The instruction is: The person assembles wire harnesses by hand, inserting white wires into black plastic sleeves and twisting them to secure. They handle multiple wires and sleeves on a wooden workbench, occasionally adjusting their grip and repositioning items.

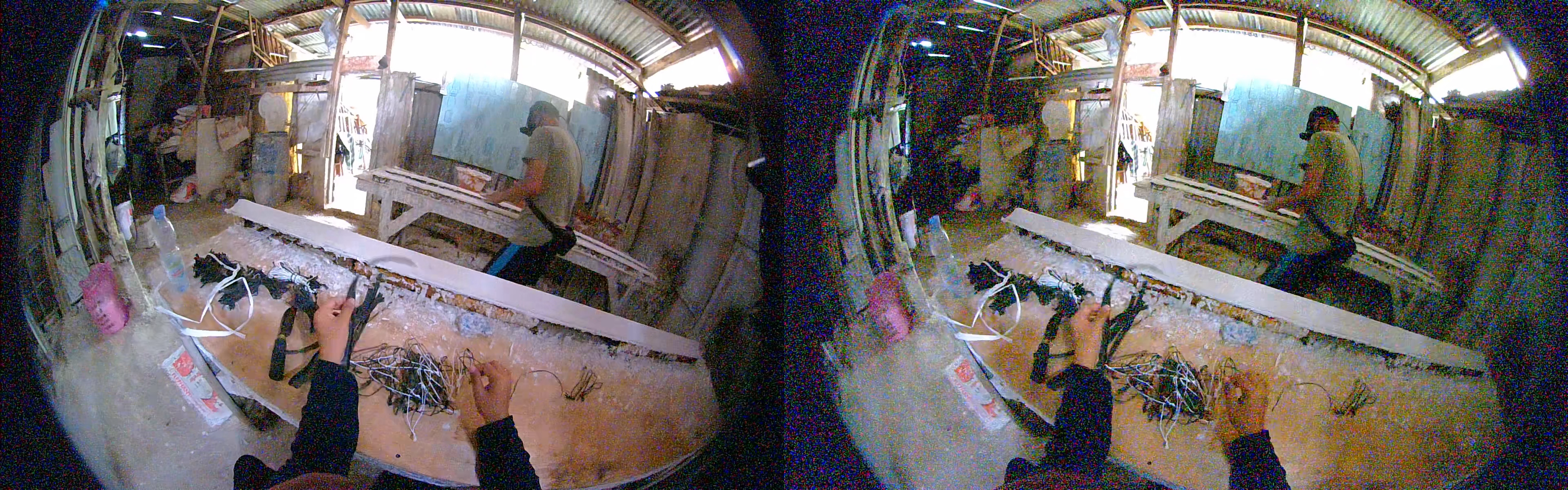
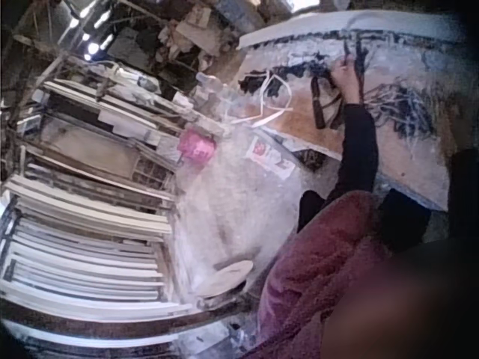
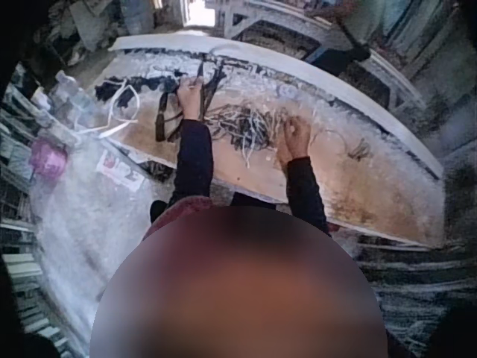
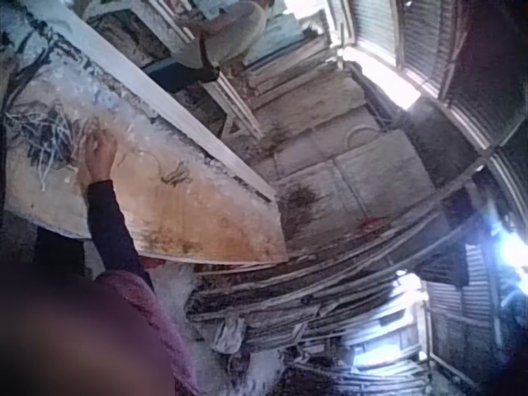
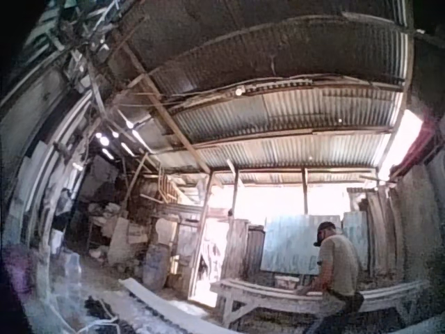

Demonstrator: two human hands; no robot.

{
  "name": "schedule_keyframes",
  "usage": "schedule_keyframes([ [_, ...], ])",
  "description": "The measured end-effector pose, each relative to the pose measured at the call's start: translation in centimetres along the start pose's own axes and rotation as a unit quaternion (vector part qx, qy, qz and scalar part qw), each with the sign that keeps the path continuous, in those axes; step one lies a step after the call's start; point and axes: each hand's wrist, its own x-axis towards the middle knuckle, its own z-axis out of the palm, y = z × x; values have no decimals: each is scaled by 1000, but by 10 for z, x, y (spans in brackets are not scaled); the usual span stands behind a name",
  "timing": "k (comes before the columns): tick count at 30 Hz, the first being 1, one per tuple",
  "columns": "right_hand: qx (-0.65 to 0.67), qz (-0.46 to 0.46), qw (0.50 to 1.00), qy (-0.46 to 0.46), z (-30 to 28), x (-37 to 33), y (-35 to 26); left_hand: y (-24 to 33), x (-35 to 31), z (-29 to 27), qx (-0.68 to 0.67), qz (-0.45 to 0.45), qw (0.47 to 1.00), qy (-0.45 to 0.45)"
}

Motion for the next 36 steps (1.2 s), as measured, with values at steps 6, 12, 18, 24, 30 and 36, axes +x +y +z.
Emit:
schedule_keyframes([
  [6, 3, -41, 999, -32, 1, 2, 1, 30, -8, 8, -271, -160, 948, -47],
  [12, 139, 72, 986, -61, 2, -3, -10, 37, -40, 36, -322, -284, 858, -282],
  [18, 508, 288, 803, -118, -4, -7, -32, 38, -84, 69, -297, -368, 789, -393],
  [24, 507, 296, 798, -140, -3, -3, -40, 31, -100, 77, -244, -306, 772, -501],
  [30, 475, 337, 798, -157, -8, 0, -35, 27, -99, 79, -201, -261, 794, -511],
  [36, 529, 335, 762, -165, -9, 2, -35, 20, -98, 80, -234, -289, 775, -511],
])
